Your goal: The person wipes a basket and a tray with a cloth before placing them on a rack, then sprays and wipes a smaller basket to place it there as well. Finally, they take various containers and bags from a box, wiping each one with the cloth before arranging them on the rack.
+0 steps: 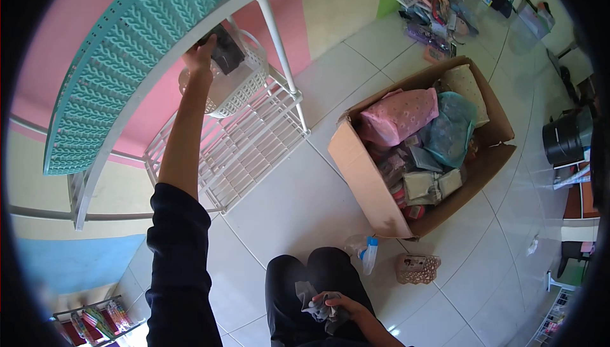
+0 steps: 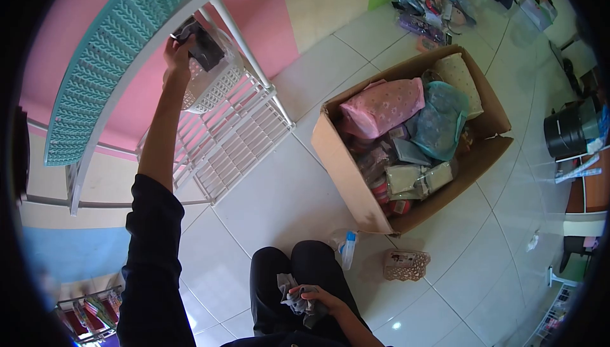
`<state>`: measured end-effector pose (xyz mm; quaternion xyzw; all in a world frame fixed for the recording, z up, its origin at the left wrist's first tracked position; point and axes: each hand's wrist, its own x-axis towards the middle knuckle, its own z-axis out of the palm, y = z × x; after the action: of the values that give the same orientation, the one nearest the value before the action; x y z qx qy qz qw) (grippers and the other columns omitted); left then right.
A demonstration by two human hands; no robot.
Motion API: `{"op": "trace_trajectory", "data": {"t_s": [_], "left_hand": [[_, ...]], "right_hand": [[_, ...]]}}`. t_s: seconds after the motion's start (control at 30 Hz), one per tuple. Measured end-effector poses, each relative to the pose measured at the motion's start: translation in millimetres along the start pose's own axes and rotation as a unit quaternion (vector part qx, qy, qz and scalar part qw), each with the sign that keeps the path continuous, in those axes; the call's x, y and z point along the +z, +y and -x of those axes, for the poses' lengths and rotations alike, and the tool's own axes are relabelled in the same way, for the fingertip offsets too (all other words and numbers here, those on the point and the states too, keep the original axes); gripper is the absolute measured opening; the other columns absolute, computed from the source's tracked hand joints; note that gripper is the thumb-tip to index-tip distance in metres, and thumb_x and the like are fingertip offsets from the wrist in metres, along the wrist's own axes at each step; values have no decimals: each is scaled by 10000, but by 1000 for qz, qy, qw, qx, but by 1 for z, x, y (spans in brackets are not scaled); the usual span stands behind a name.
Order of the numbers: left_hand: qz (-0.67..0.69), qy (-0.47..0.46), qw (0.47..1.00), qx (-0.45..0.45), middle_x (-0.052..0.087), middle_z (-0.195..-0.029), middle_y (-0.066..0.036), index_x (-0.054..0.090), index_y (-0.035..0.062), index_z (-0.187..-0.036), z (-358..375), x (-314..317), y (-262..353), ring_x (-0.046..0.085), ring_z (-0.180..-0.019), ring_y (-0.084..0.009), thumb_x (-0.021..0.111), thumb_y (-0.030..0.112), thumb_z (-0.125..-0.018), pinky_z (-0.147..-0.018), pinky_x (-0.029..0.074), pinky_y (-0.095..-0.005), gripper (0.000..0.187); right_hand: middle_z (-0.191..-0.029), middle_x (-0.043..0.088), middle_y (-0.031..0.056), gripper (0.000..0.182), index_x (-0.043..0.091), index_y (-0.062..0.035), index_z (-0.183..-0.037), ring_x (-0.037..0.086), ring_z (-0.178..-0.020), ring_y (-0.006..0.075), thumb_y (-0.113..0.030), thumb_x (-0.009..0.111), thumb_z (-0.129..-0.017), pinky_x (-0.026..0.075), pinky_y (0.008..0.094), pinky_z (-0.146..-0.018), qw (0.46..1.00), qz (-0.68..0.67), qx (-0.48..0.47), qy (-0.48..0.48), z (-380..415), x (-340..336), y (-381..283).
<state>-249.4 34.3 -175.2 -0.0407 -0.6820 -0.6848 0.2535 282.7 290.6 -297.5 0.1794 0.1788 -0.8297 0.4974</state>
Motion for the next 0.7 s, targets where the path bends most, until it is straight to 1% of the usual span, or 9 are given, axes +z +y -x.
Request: {"op": "trace_trajectory", "data": {"t_s": [0.07, 0.13, 0.2, 0.27, 0.43, 0.47, 0.53, 0.6, 0.7], "left_hand": [[-106, 24, 994, 9, 581, -956, -81, 505, 11, -1023, 2, 1, 10, 556, -863, -169, 689, 60, -659, -757, 430, -278, 411], [-416, 58, 902, 99, 592, -938, -119, 507, 7, -1010, 6, 2, 21, 569, -869, -188, 735, 146, -592, -736, 447, -297, 495], [-463, 64, 881, 75, 597, -935, -123, 508, 21, -1010, 10, 2, 32, 574, -876, -219, 753, 251, -549, -730, 456, -332, 571], [-596, 95, 789, 119, 603, -924, -93, 500, 48, -1040, 18, 5, 42, 573, -871, -226, 743, 313, -555, -747, 447, -348, 604], [-710, 107, 694, 54, 470, -1146, -137, 373, 54, -1183, 34, 10, 65, 469, -1021, -322, 675, 560, -548, -778, 413, -444, 866], [-713, 116, 690, 48, 443, -1165, -152, 354, 37, -1193, 36, 5, 63, 436, -1053, -341, 655, 609, -539, -784, 406, -456, 920], [-662, 143, 727, 113, 434, -1178, -156, 361, 0, -1191, 68, 5, 78, 392, -1096, -331, 675, 520, -598, -828, 374, -436, 849], [-475, 50, 814, 332, 419, -1191, -180, 326, -25, -1208, 157, 14, 110, 346, -1126, -335, 698, 329, -670, -887, 326, -437, 744], [-411, -67, 877, 240, 412, -1200, -180, 294, -22, -1228, 263, 25, 124, 320, -1148, -341, 659, 100, -700, -948, 256, -445, 653]], "right_hand": [[-912, 567, 98, 458, 476, 14, -1094, 574, -763, 151, -215, 587, -713, 471, 255, -676, 1000, -6, 2, -9, 0, -2, 0], [-916, 567, 100, 455, 480, 14, -1090, 574, -771, 153, -215, 588, -713, 470, 257, -690, 1000, -8, 3, -11, 0, -7, 3], [-920, 566, 102, 451, 483, 13, -1087, 574, -779, 154, -215, 589, -713, 468, 259, -704, 1000, -10, 2, -13, -1, -10, 5], [-936, 564, 105, 451, 487, 14, -1080, 570, -802, 154, -219, 595, -709, 466, 258, -714, 1000, 1, 2, -13, 0, -11, 4], [-947, 563, 103, 408, 514, 12, -1038, 562, -827, 162, -234, 581, -720, 449, 269, -740, 1000, 11, -12, -17, -2, -10, 3], [-945, 563, 102, 388, 526, 11, -1016, 556, -844, 166, -237, 577, -722, 439, 276, -758, 999, 34, -17, -17, 0, -8, 3], [-1033, 553, 100, 270, 568, -6, -803, 514, -838, 134, -262, 561, -718, 387, 244, -756, 990, 100, -98, 4, -2, 0, -4], [-1066, 555, 153, 238, 537, -24, -657, 516, -831, 138, -255, 557, -712, 371, 245, -751, 980, 111, -164, 13, 9, 5, -19], [-632, 579, 81, 275, 554, -7, -684, 567, -611, 134, -276, 588, -736, 435, 228, -579, 960, 154, -234, -6, 47, 25, -68]]}}
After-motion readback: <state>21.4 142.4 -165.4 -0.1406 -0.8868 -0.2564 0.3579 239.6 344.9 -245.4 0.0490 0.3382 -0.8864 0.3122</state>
